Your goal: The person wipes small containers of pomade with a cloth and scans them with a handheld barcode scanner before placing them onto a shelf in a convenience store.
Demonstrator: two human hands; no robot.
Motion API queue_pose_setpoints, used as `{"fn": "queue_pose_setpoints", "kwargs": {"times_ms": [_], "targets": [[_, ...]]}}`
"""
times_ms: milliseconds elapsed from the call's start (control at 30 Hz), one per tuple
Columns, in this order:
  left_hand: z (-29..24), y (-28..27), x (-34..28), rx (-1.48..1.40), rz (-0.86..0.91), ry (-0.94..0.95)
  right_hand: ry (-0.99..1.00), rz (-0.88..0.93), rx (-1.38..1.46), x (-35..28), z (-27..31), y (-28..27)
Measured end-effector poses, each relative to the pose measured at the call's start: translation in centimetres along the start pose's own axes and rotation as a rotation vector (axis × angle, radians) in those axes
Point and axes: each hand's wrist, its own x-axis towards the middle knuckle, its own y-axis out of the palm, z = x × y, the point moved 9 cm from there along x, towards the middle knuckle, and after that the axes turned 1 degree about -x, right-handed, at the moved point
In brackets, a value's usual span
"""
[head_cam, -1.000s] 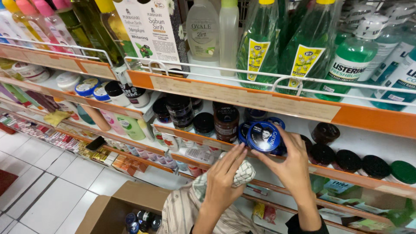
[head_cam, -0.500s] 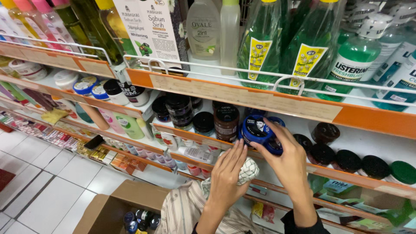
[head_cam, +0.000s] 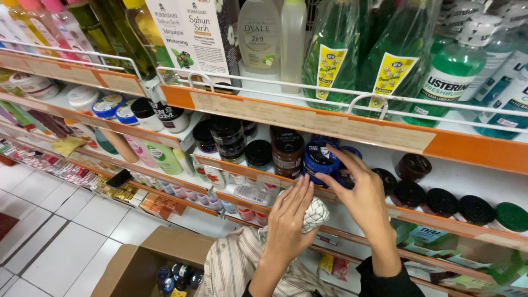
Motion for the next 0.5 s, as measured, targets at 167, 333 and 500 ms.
{"fn": "queue_pose_setpoints", "kwargs": {"times_ms": [167, 333, 500], "targets": [[-0.2, 0.1, -0.1, 0.000, -0.011, 0.008, -0.165, -0.134, -0.092, -1.7, 0.5, -2.9], [0.2, 0.7, -0.3, 0.002, 0.008, -0.015, -0.025, -0.267, -0.317, -4.9, -2.8, -8.5], [-0.1, 1.0, -0.4, 0.019, -0.006, -0.011, -0.138, -0.129, -0.444, -4.9, -3.3, -8.9]]}}
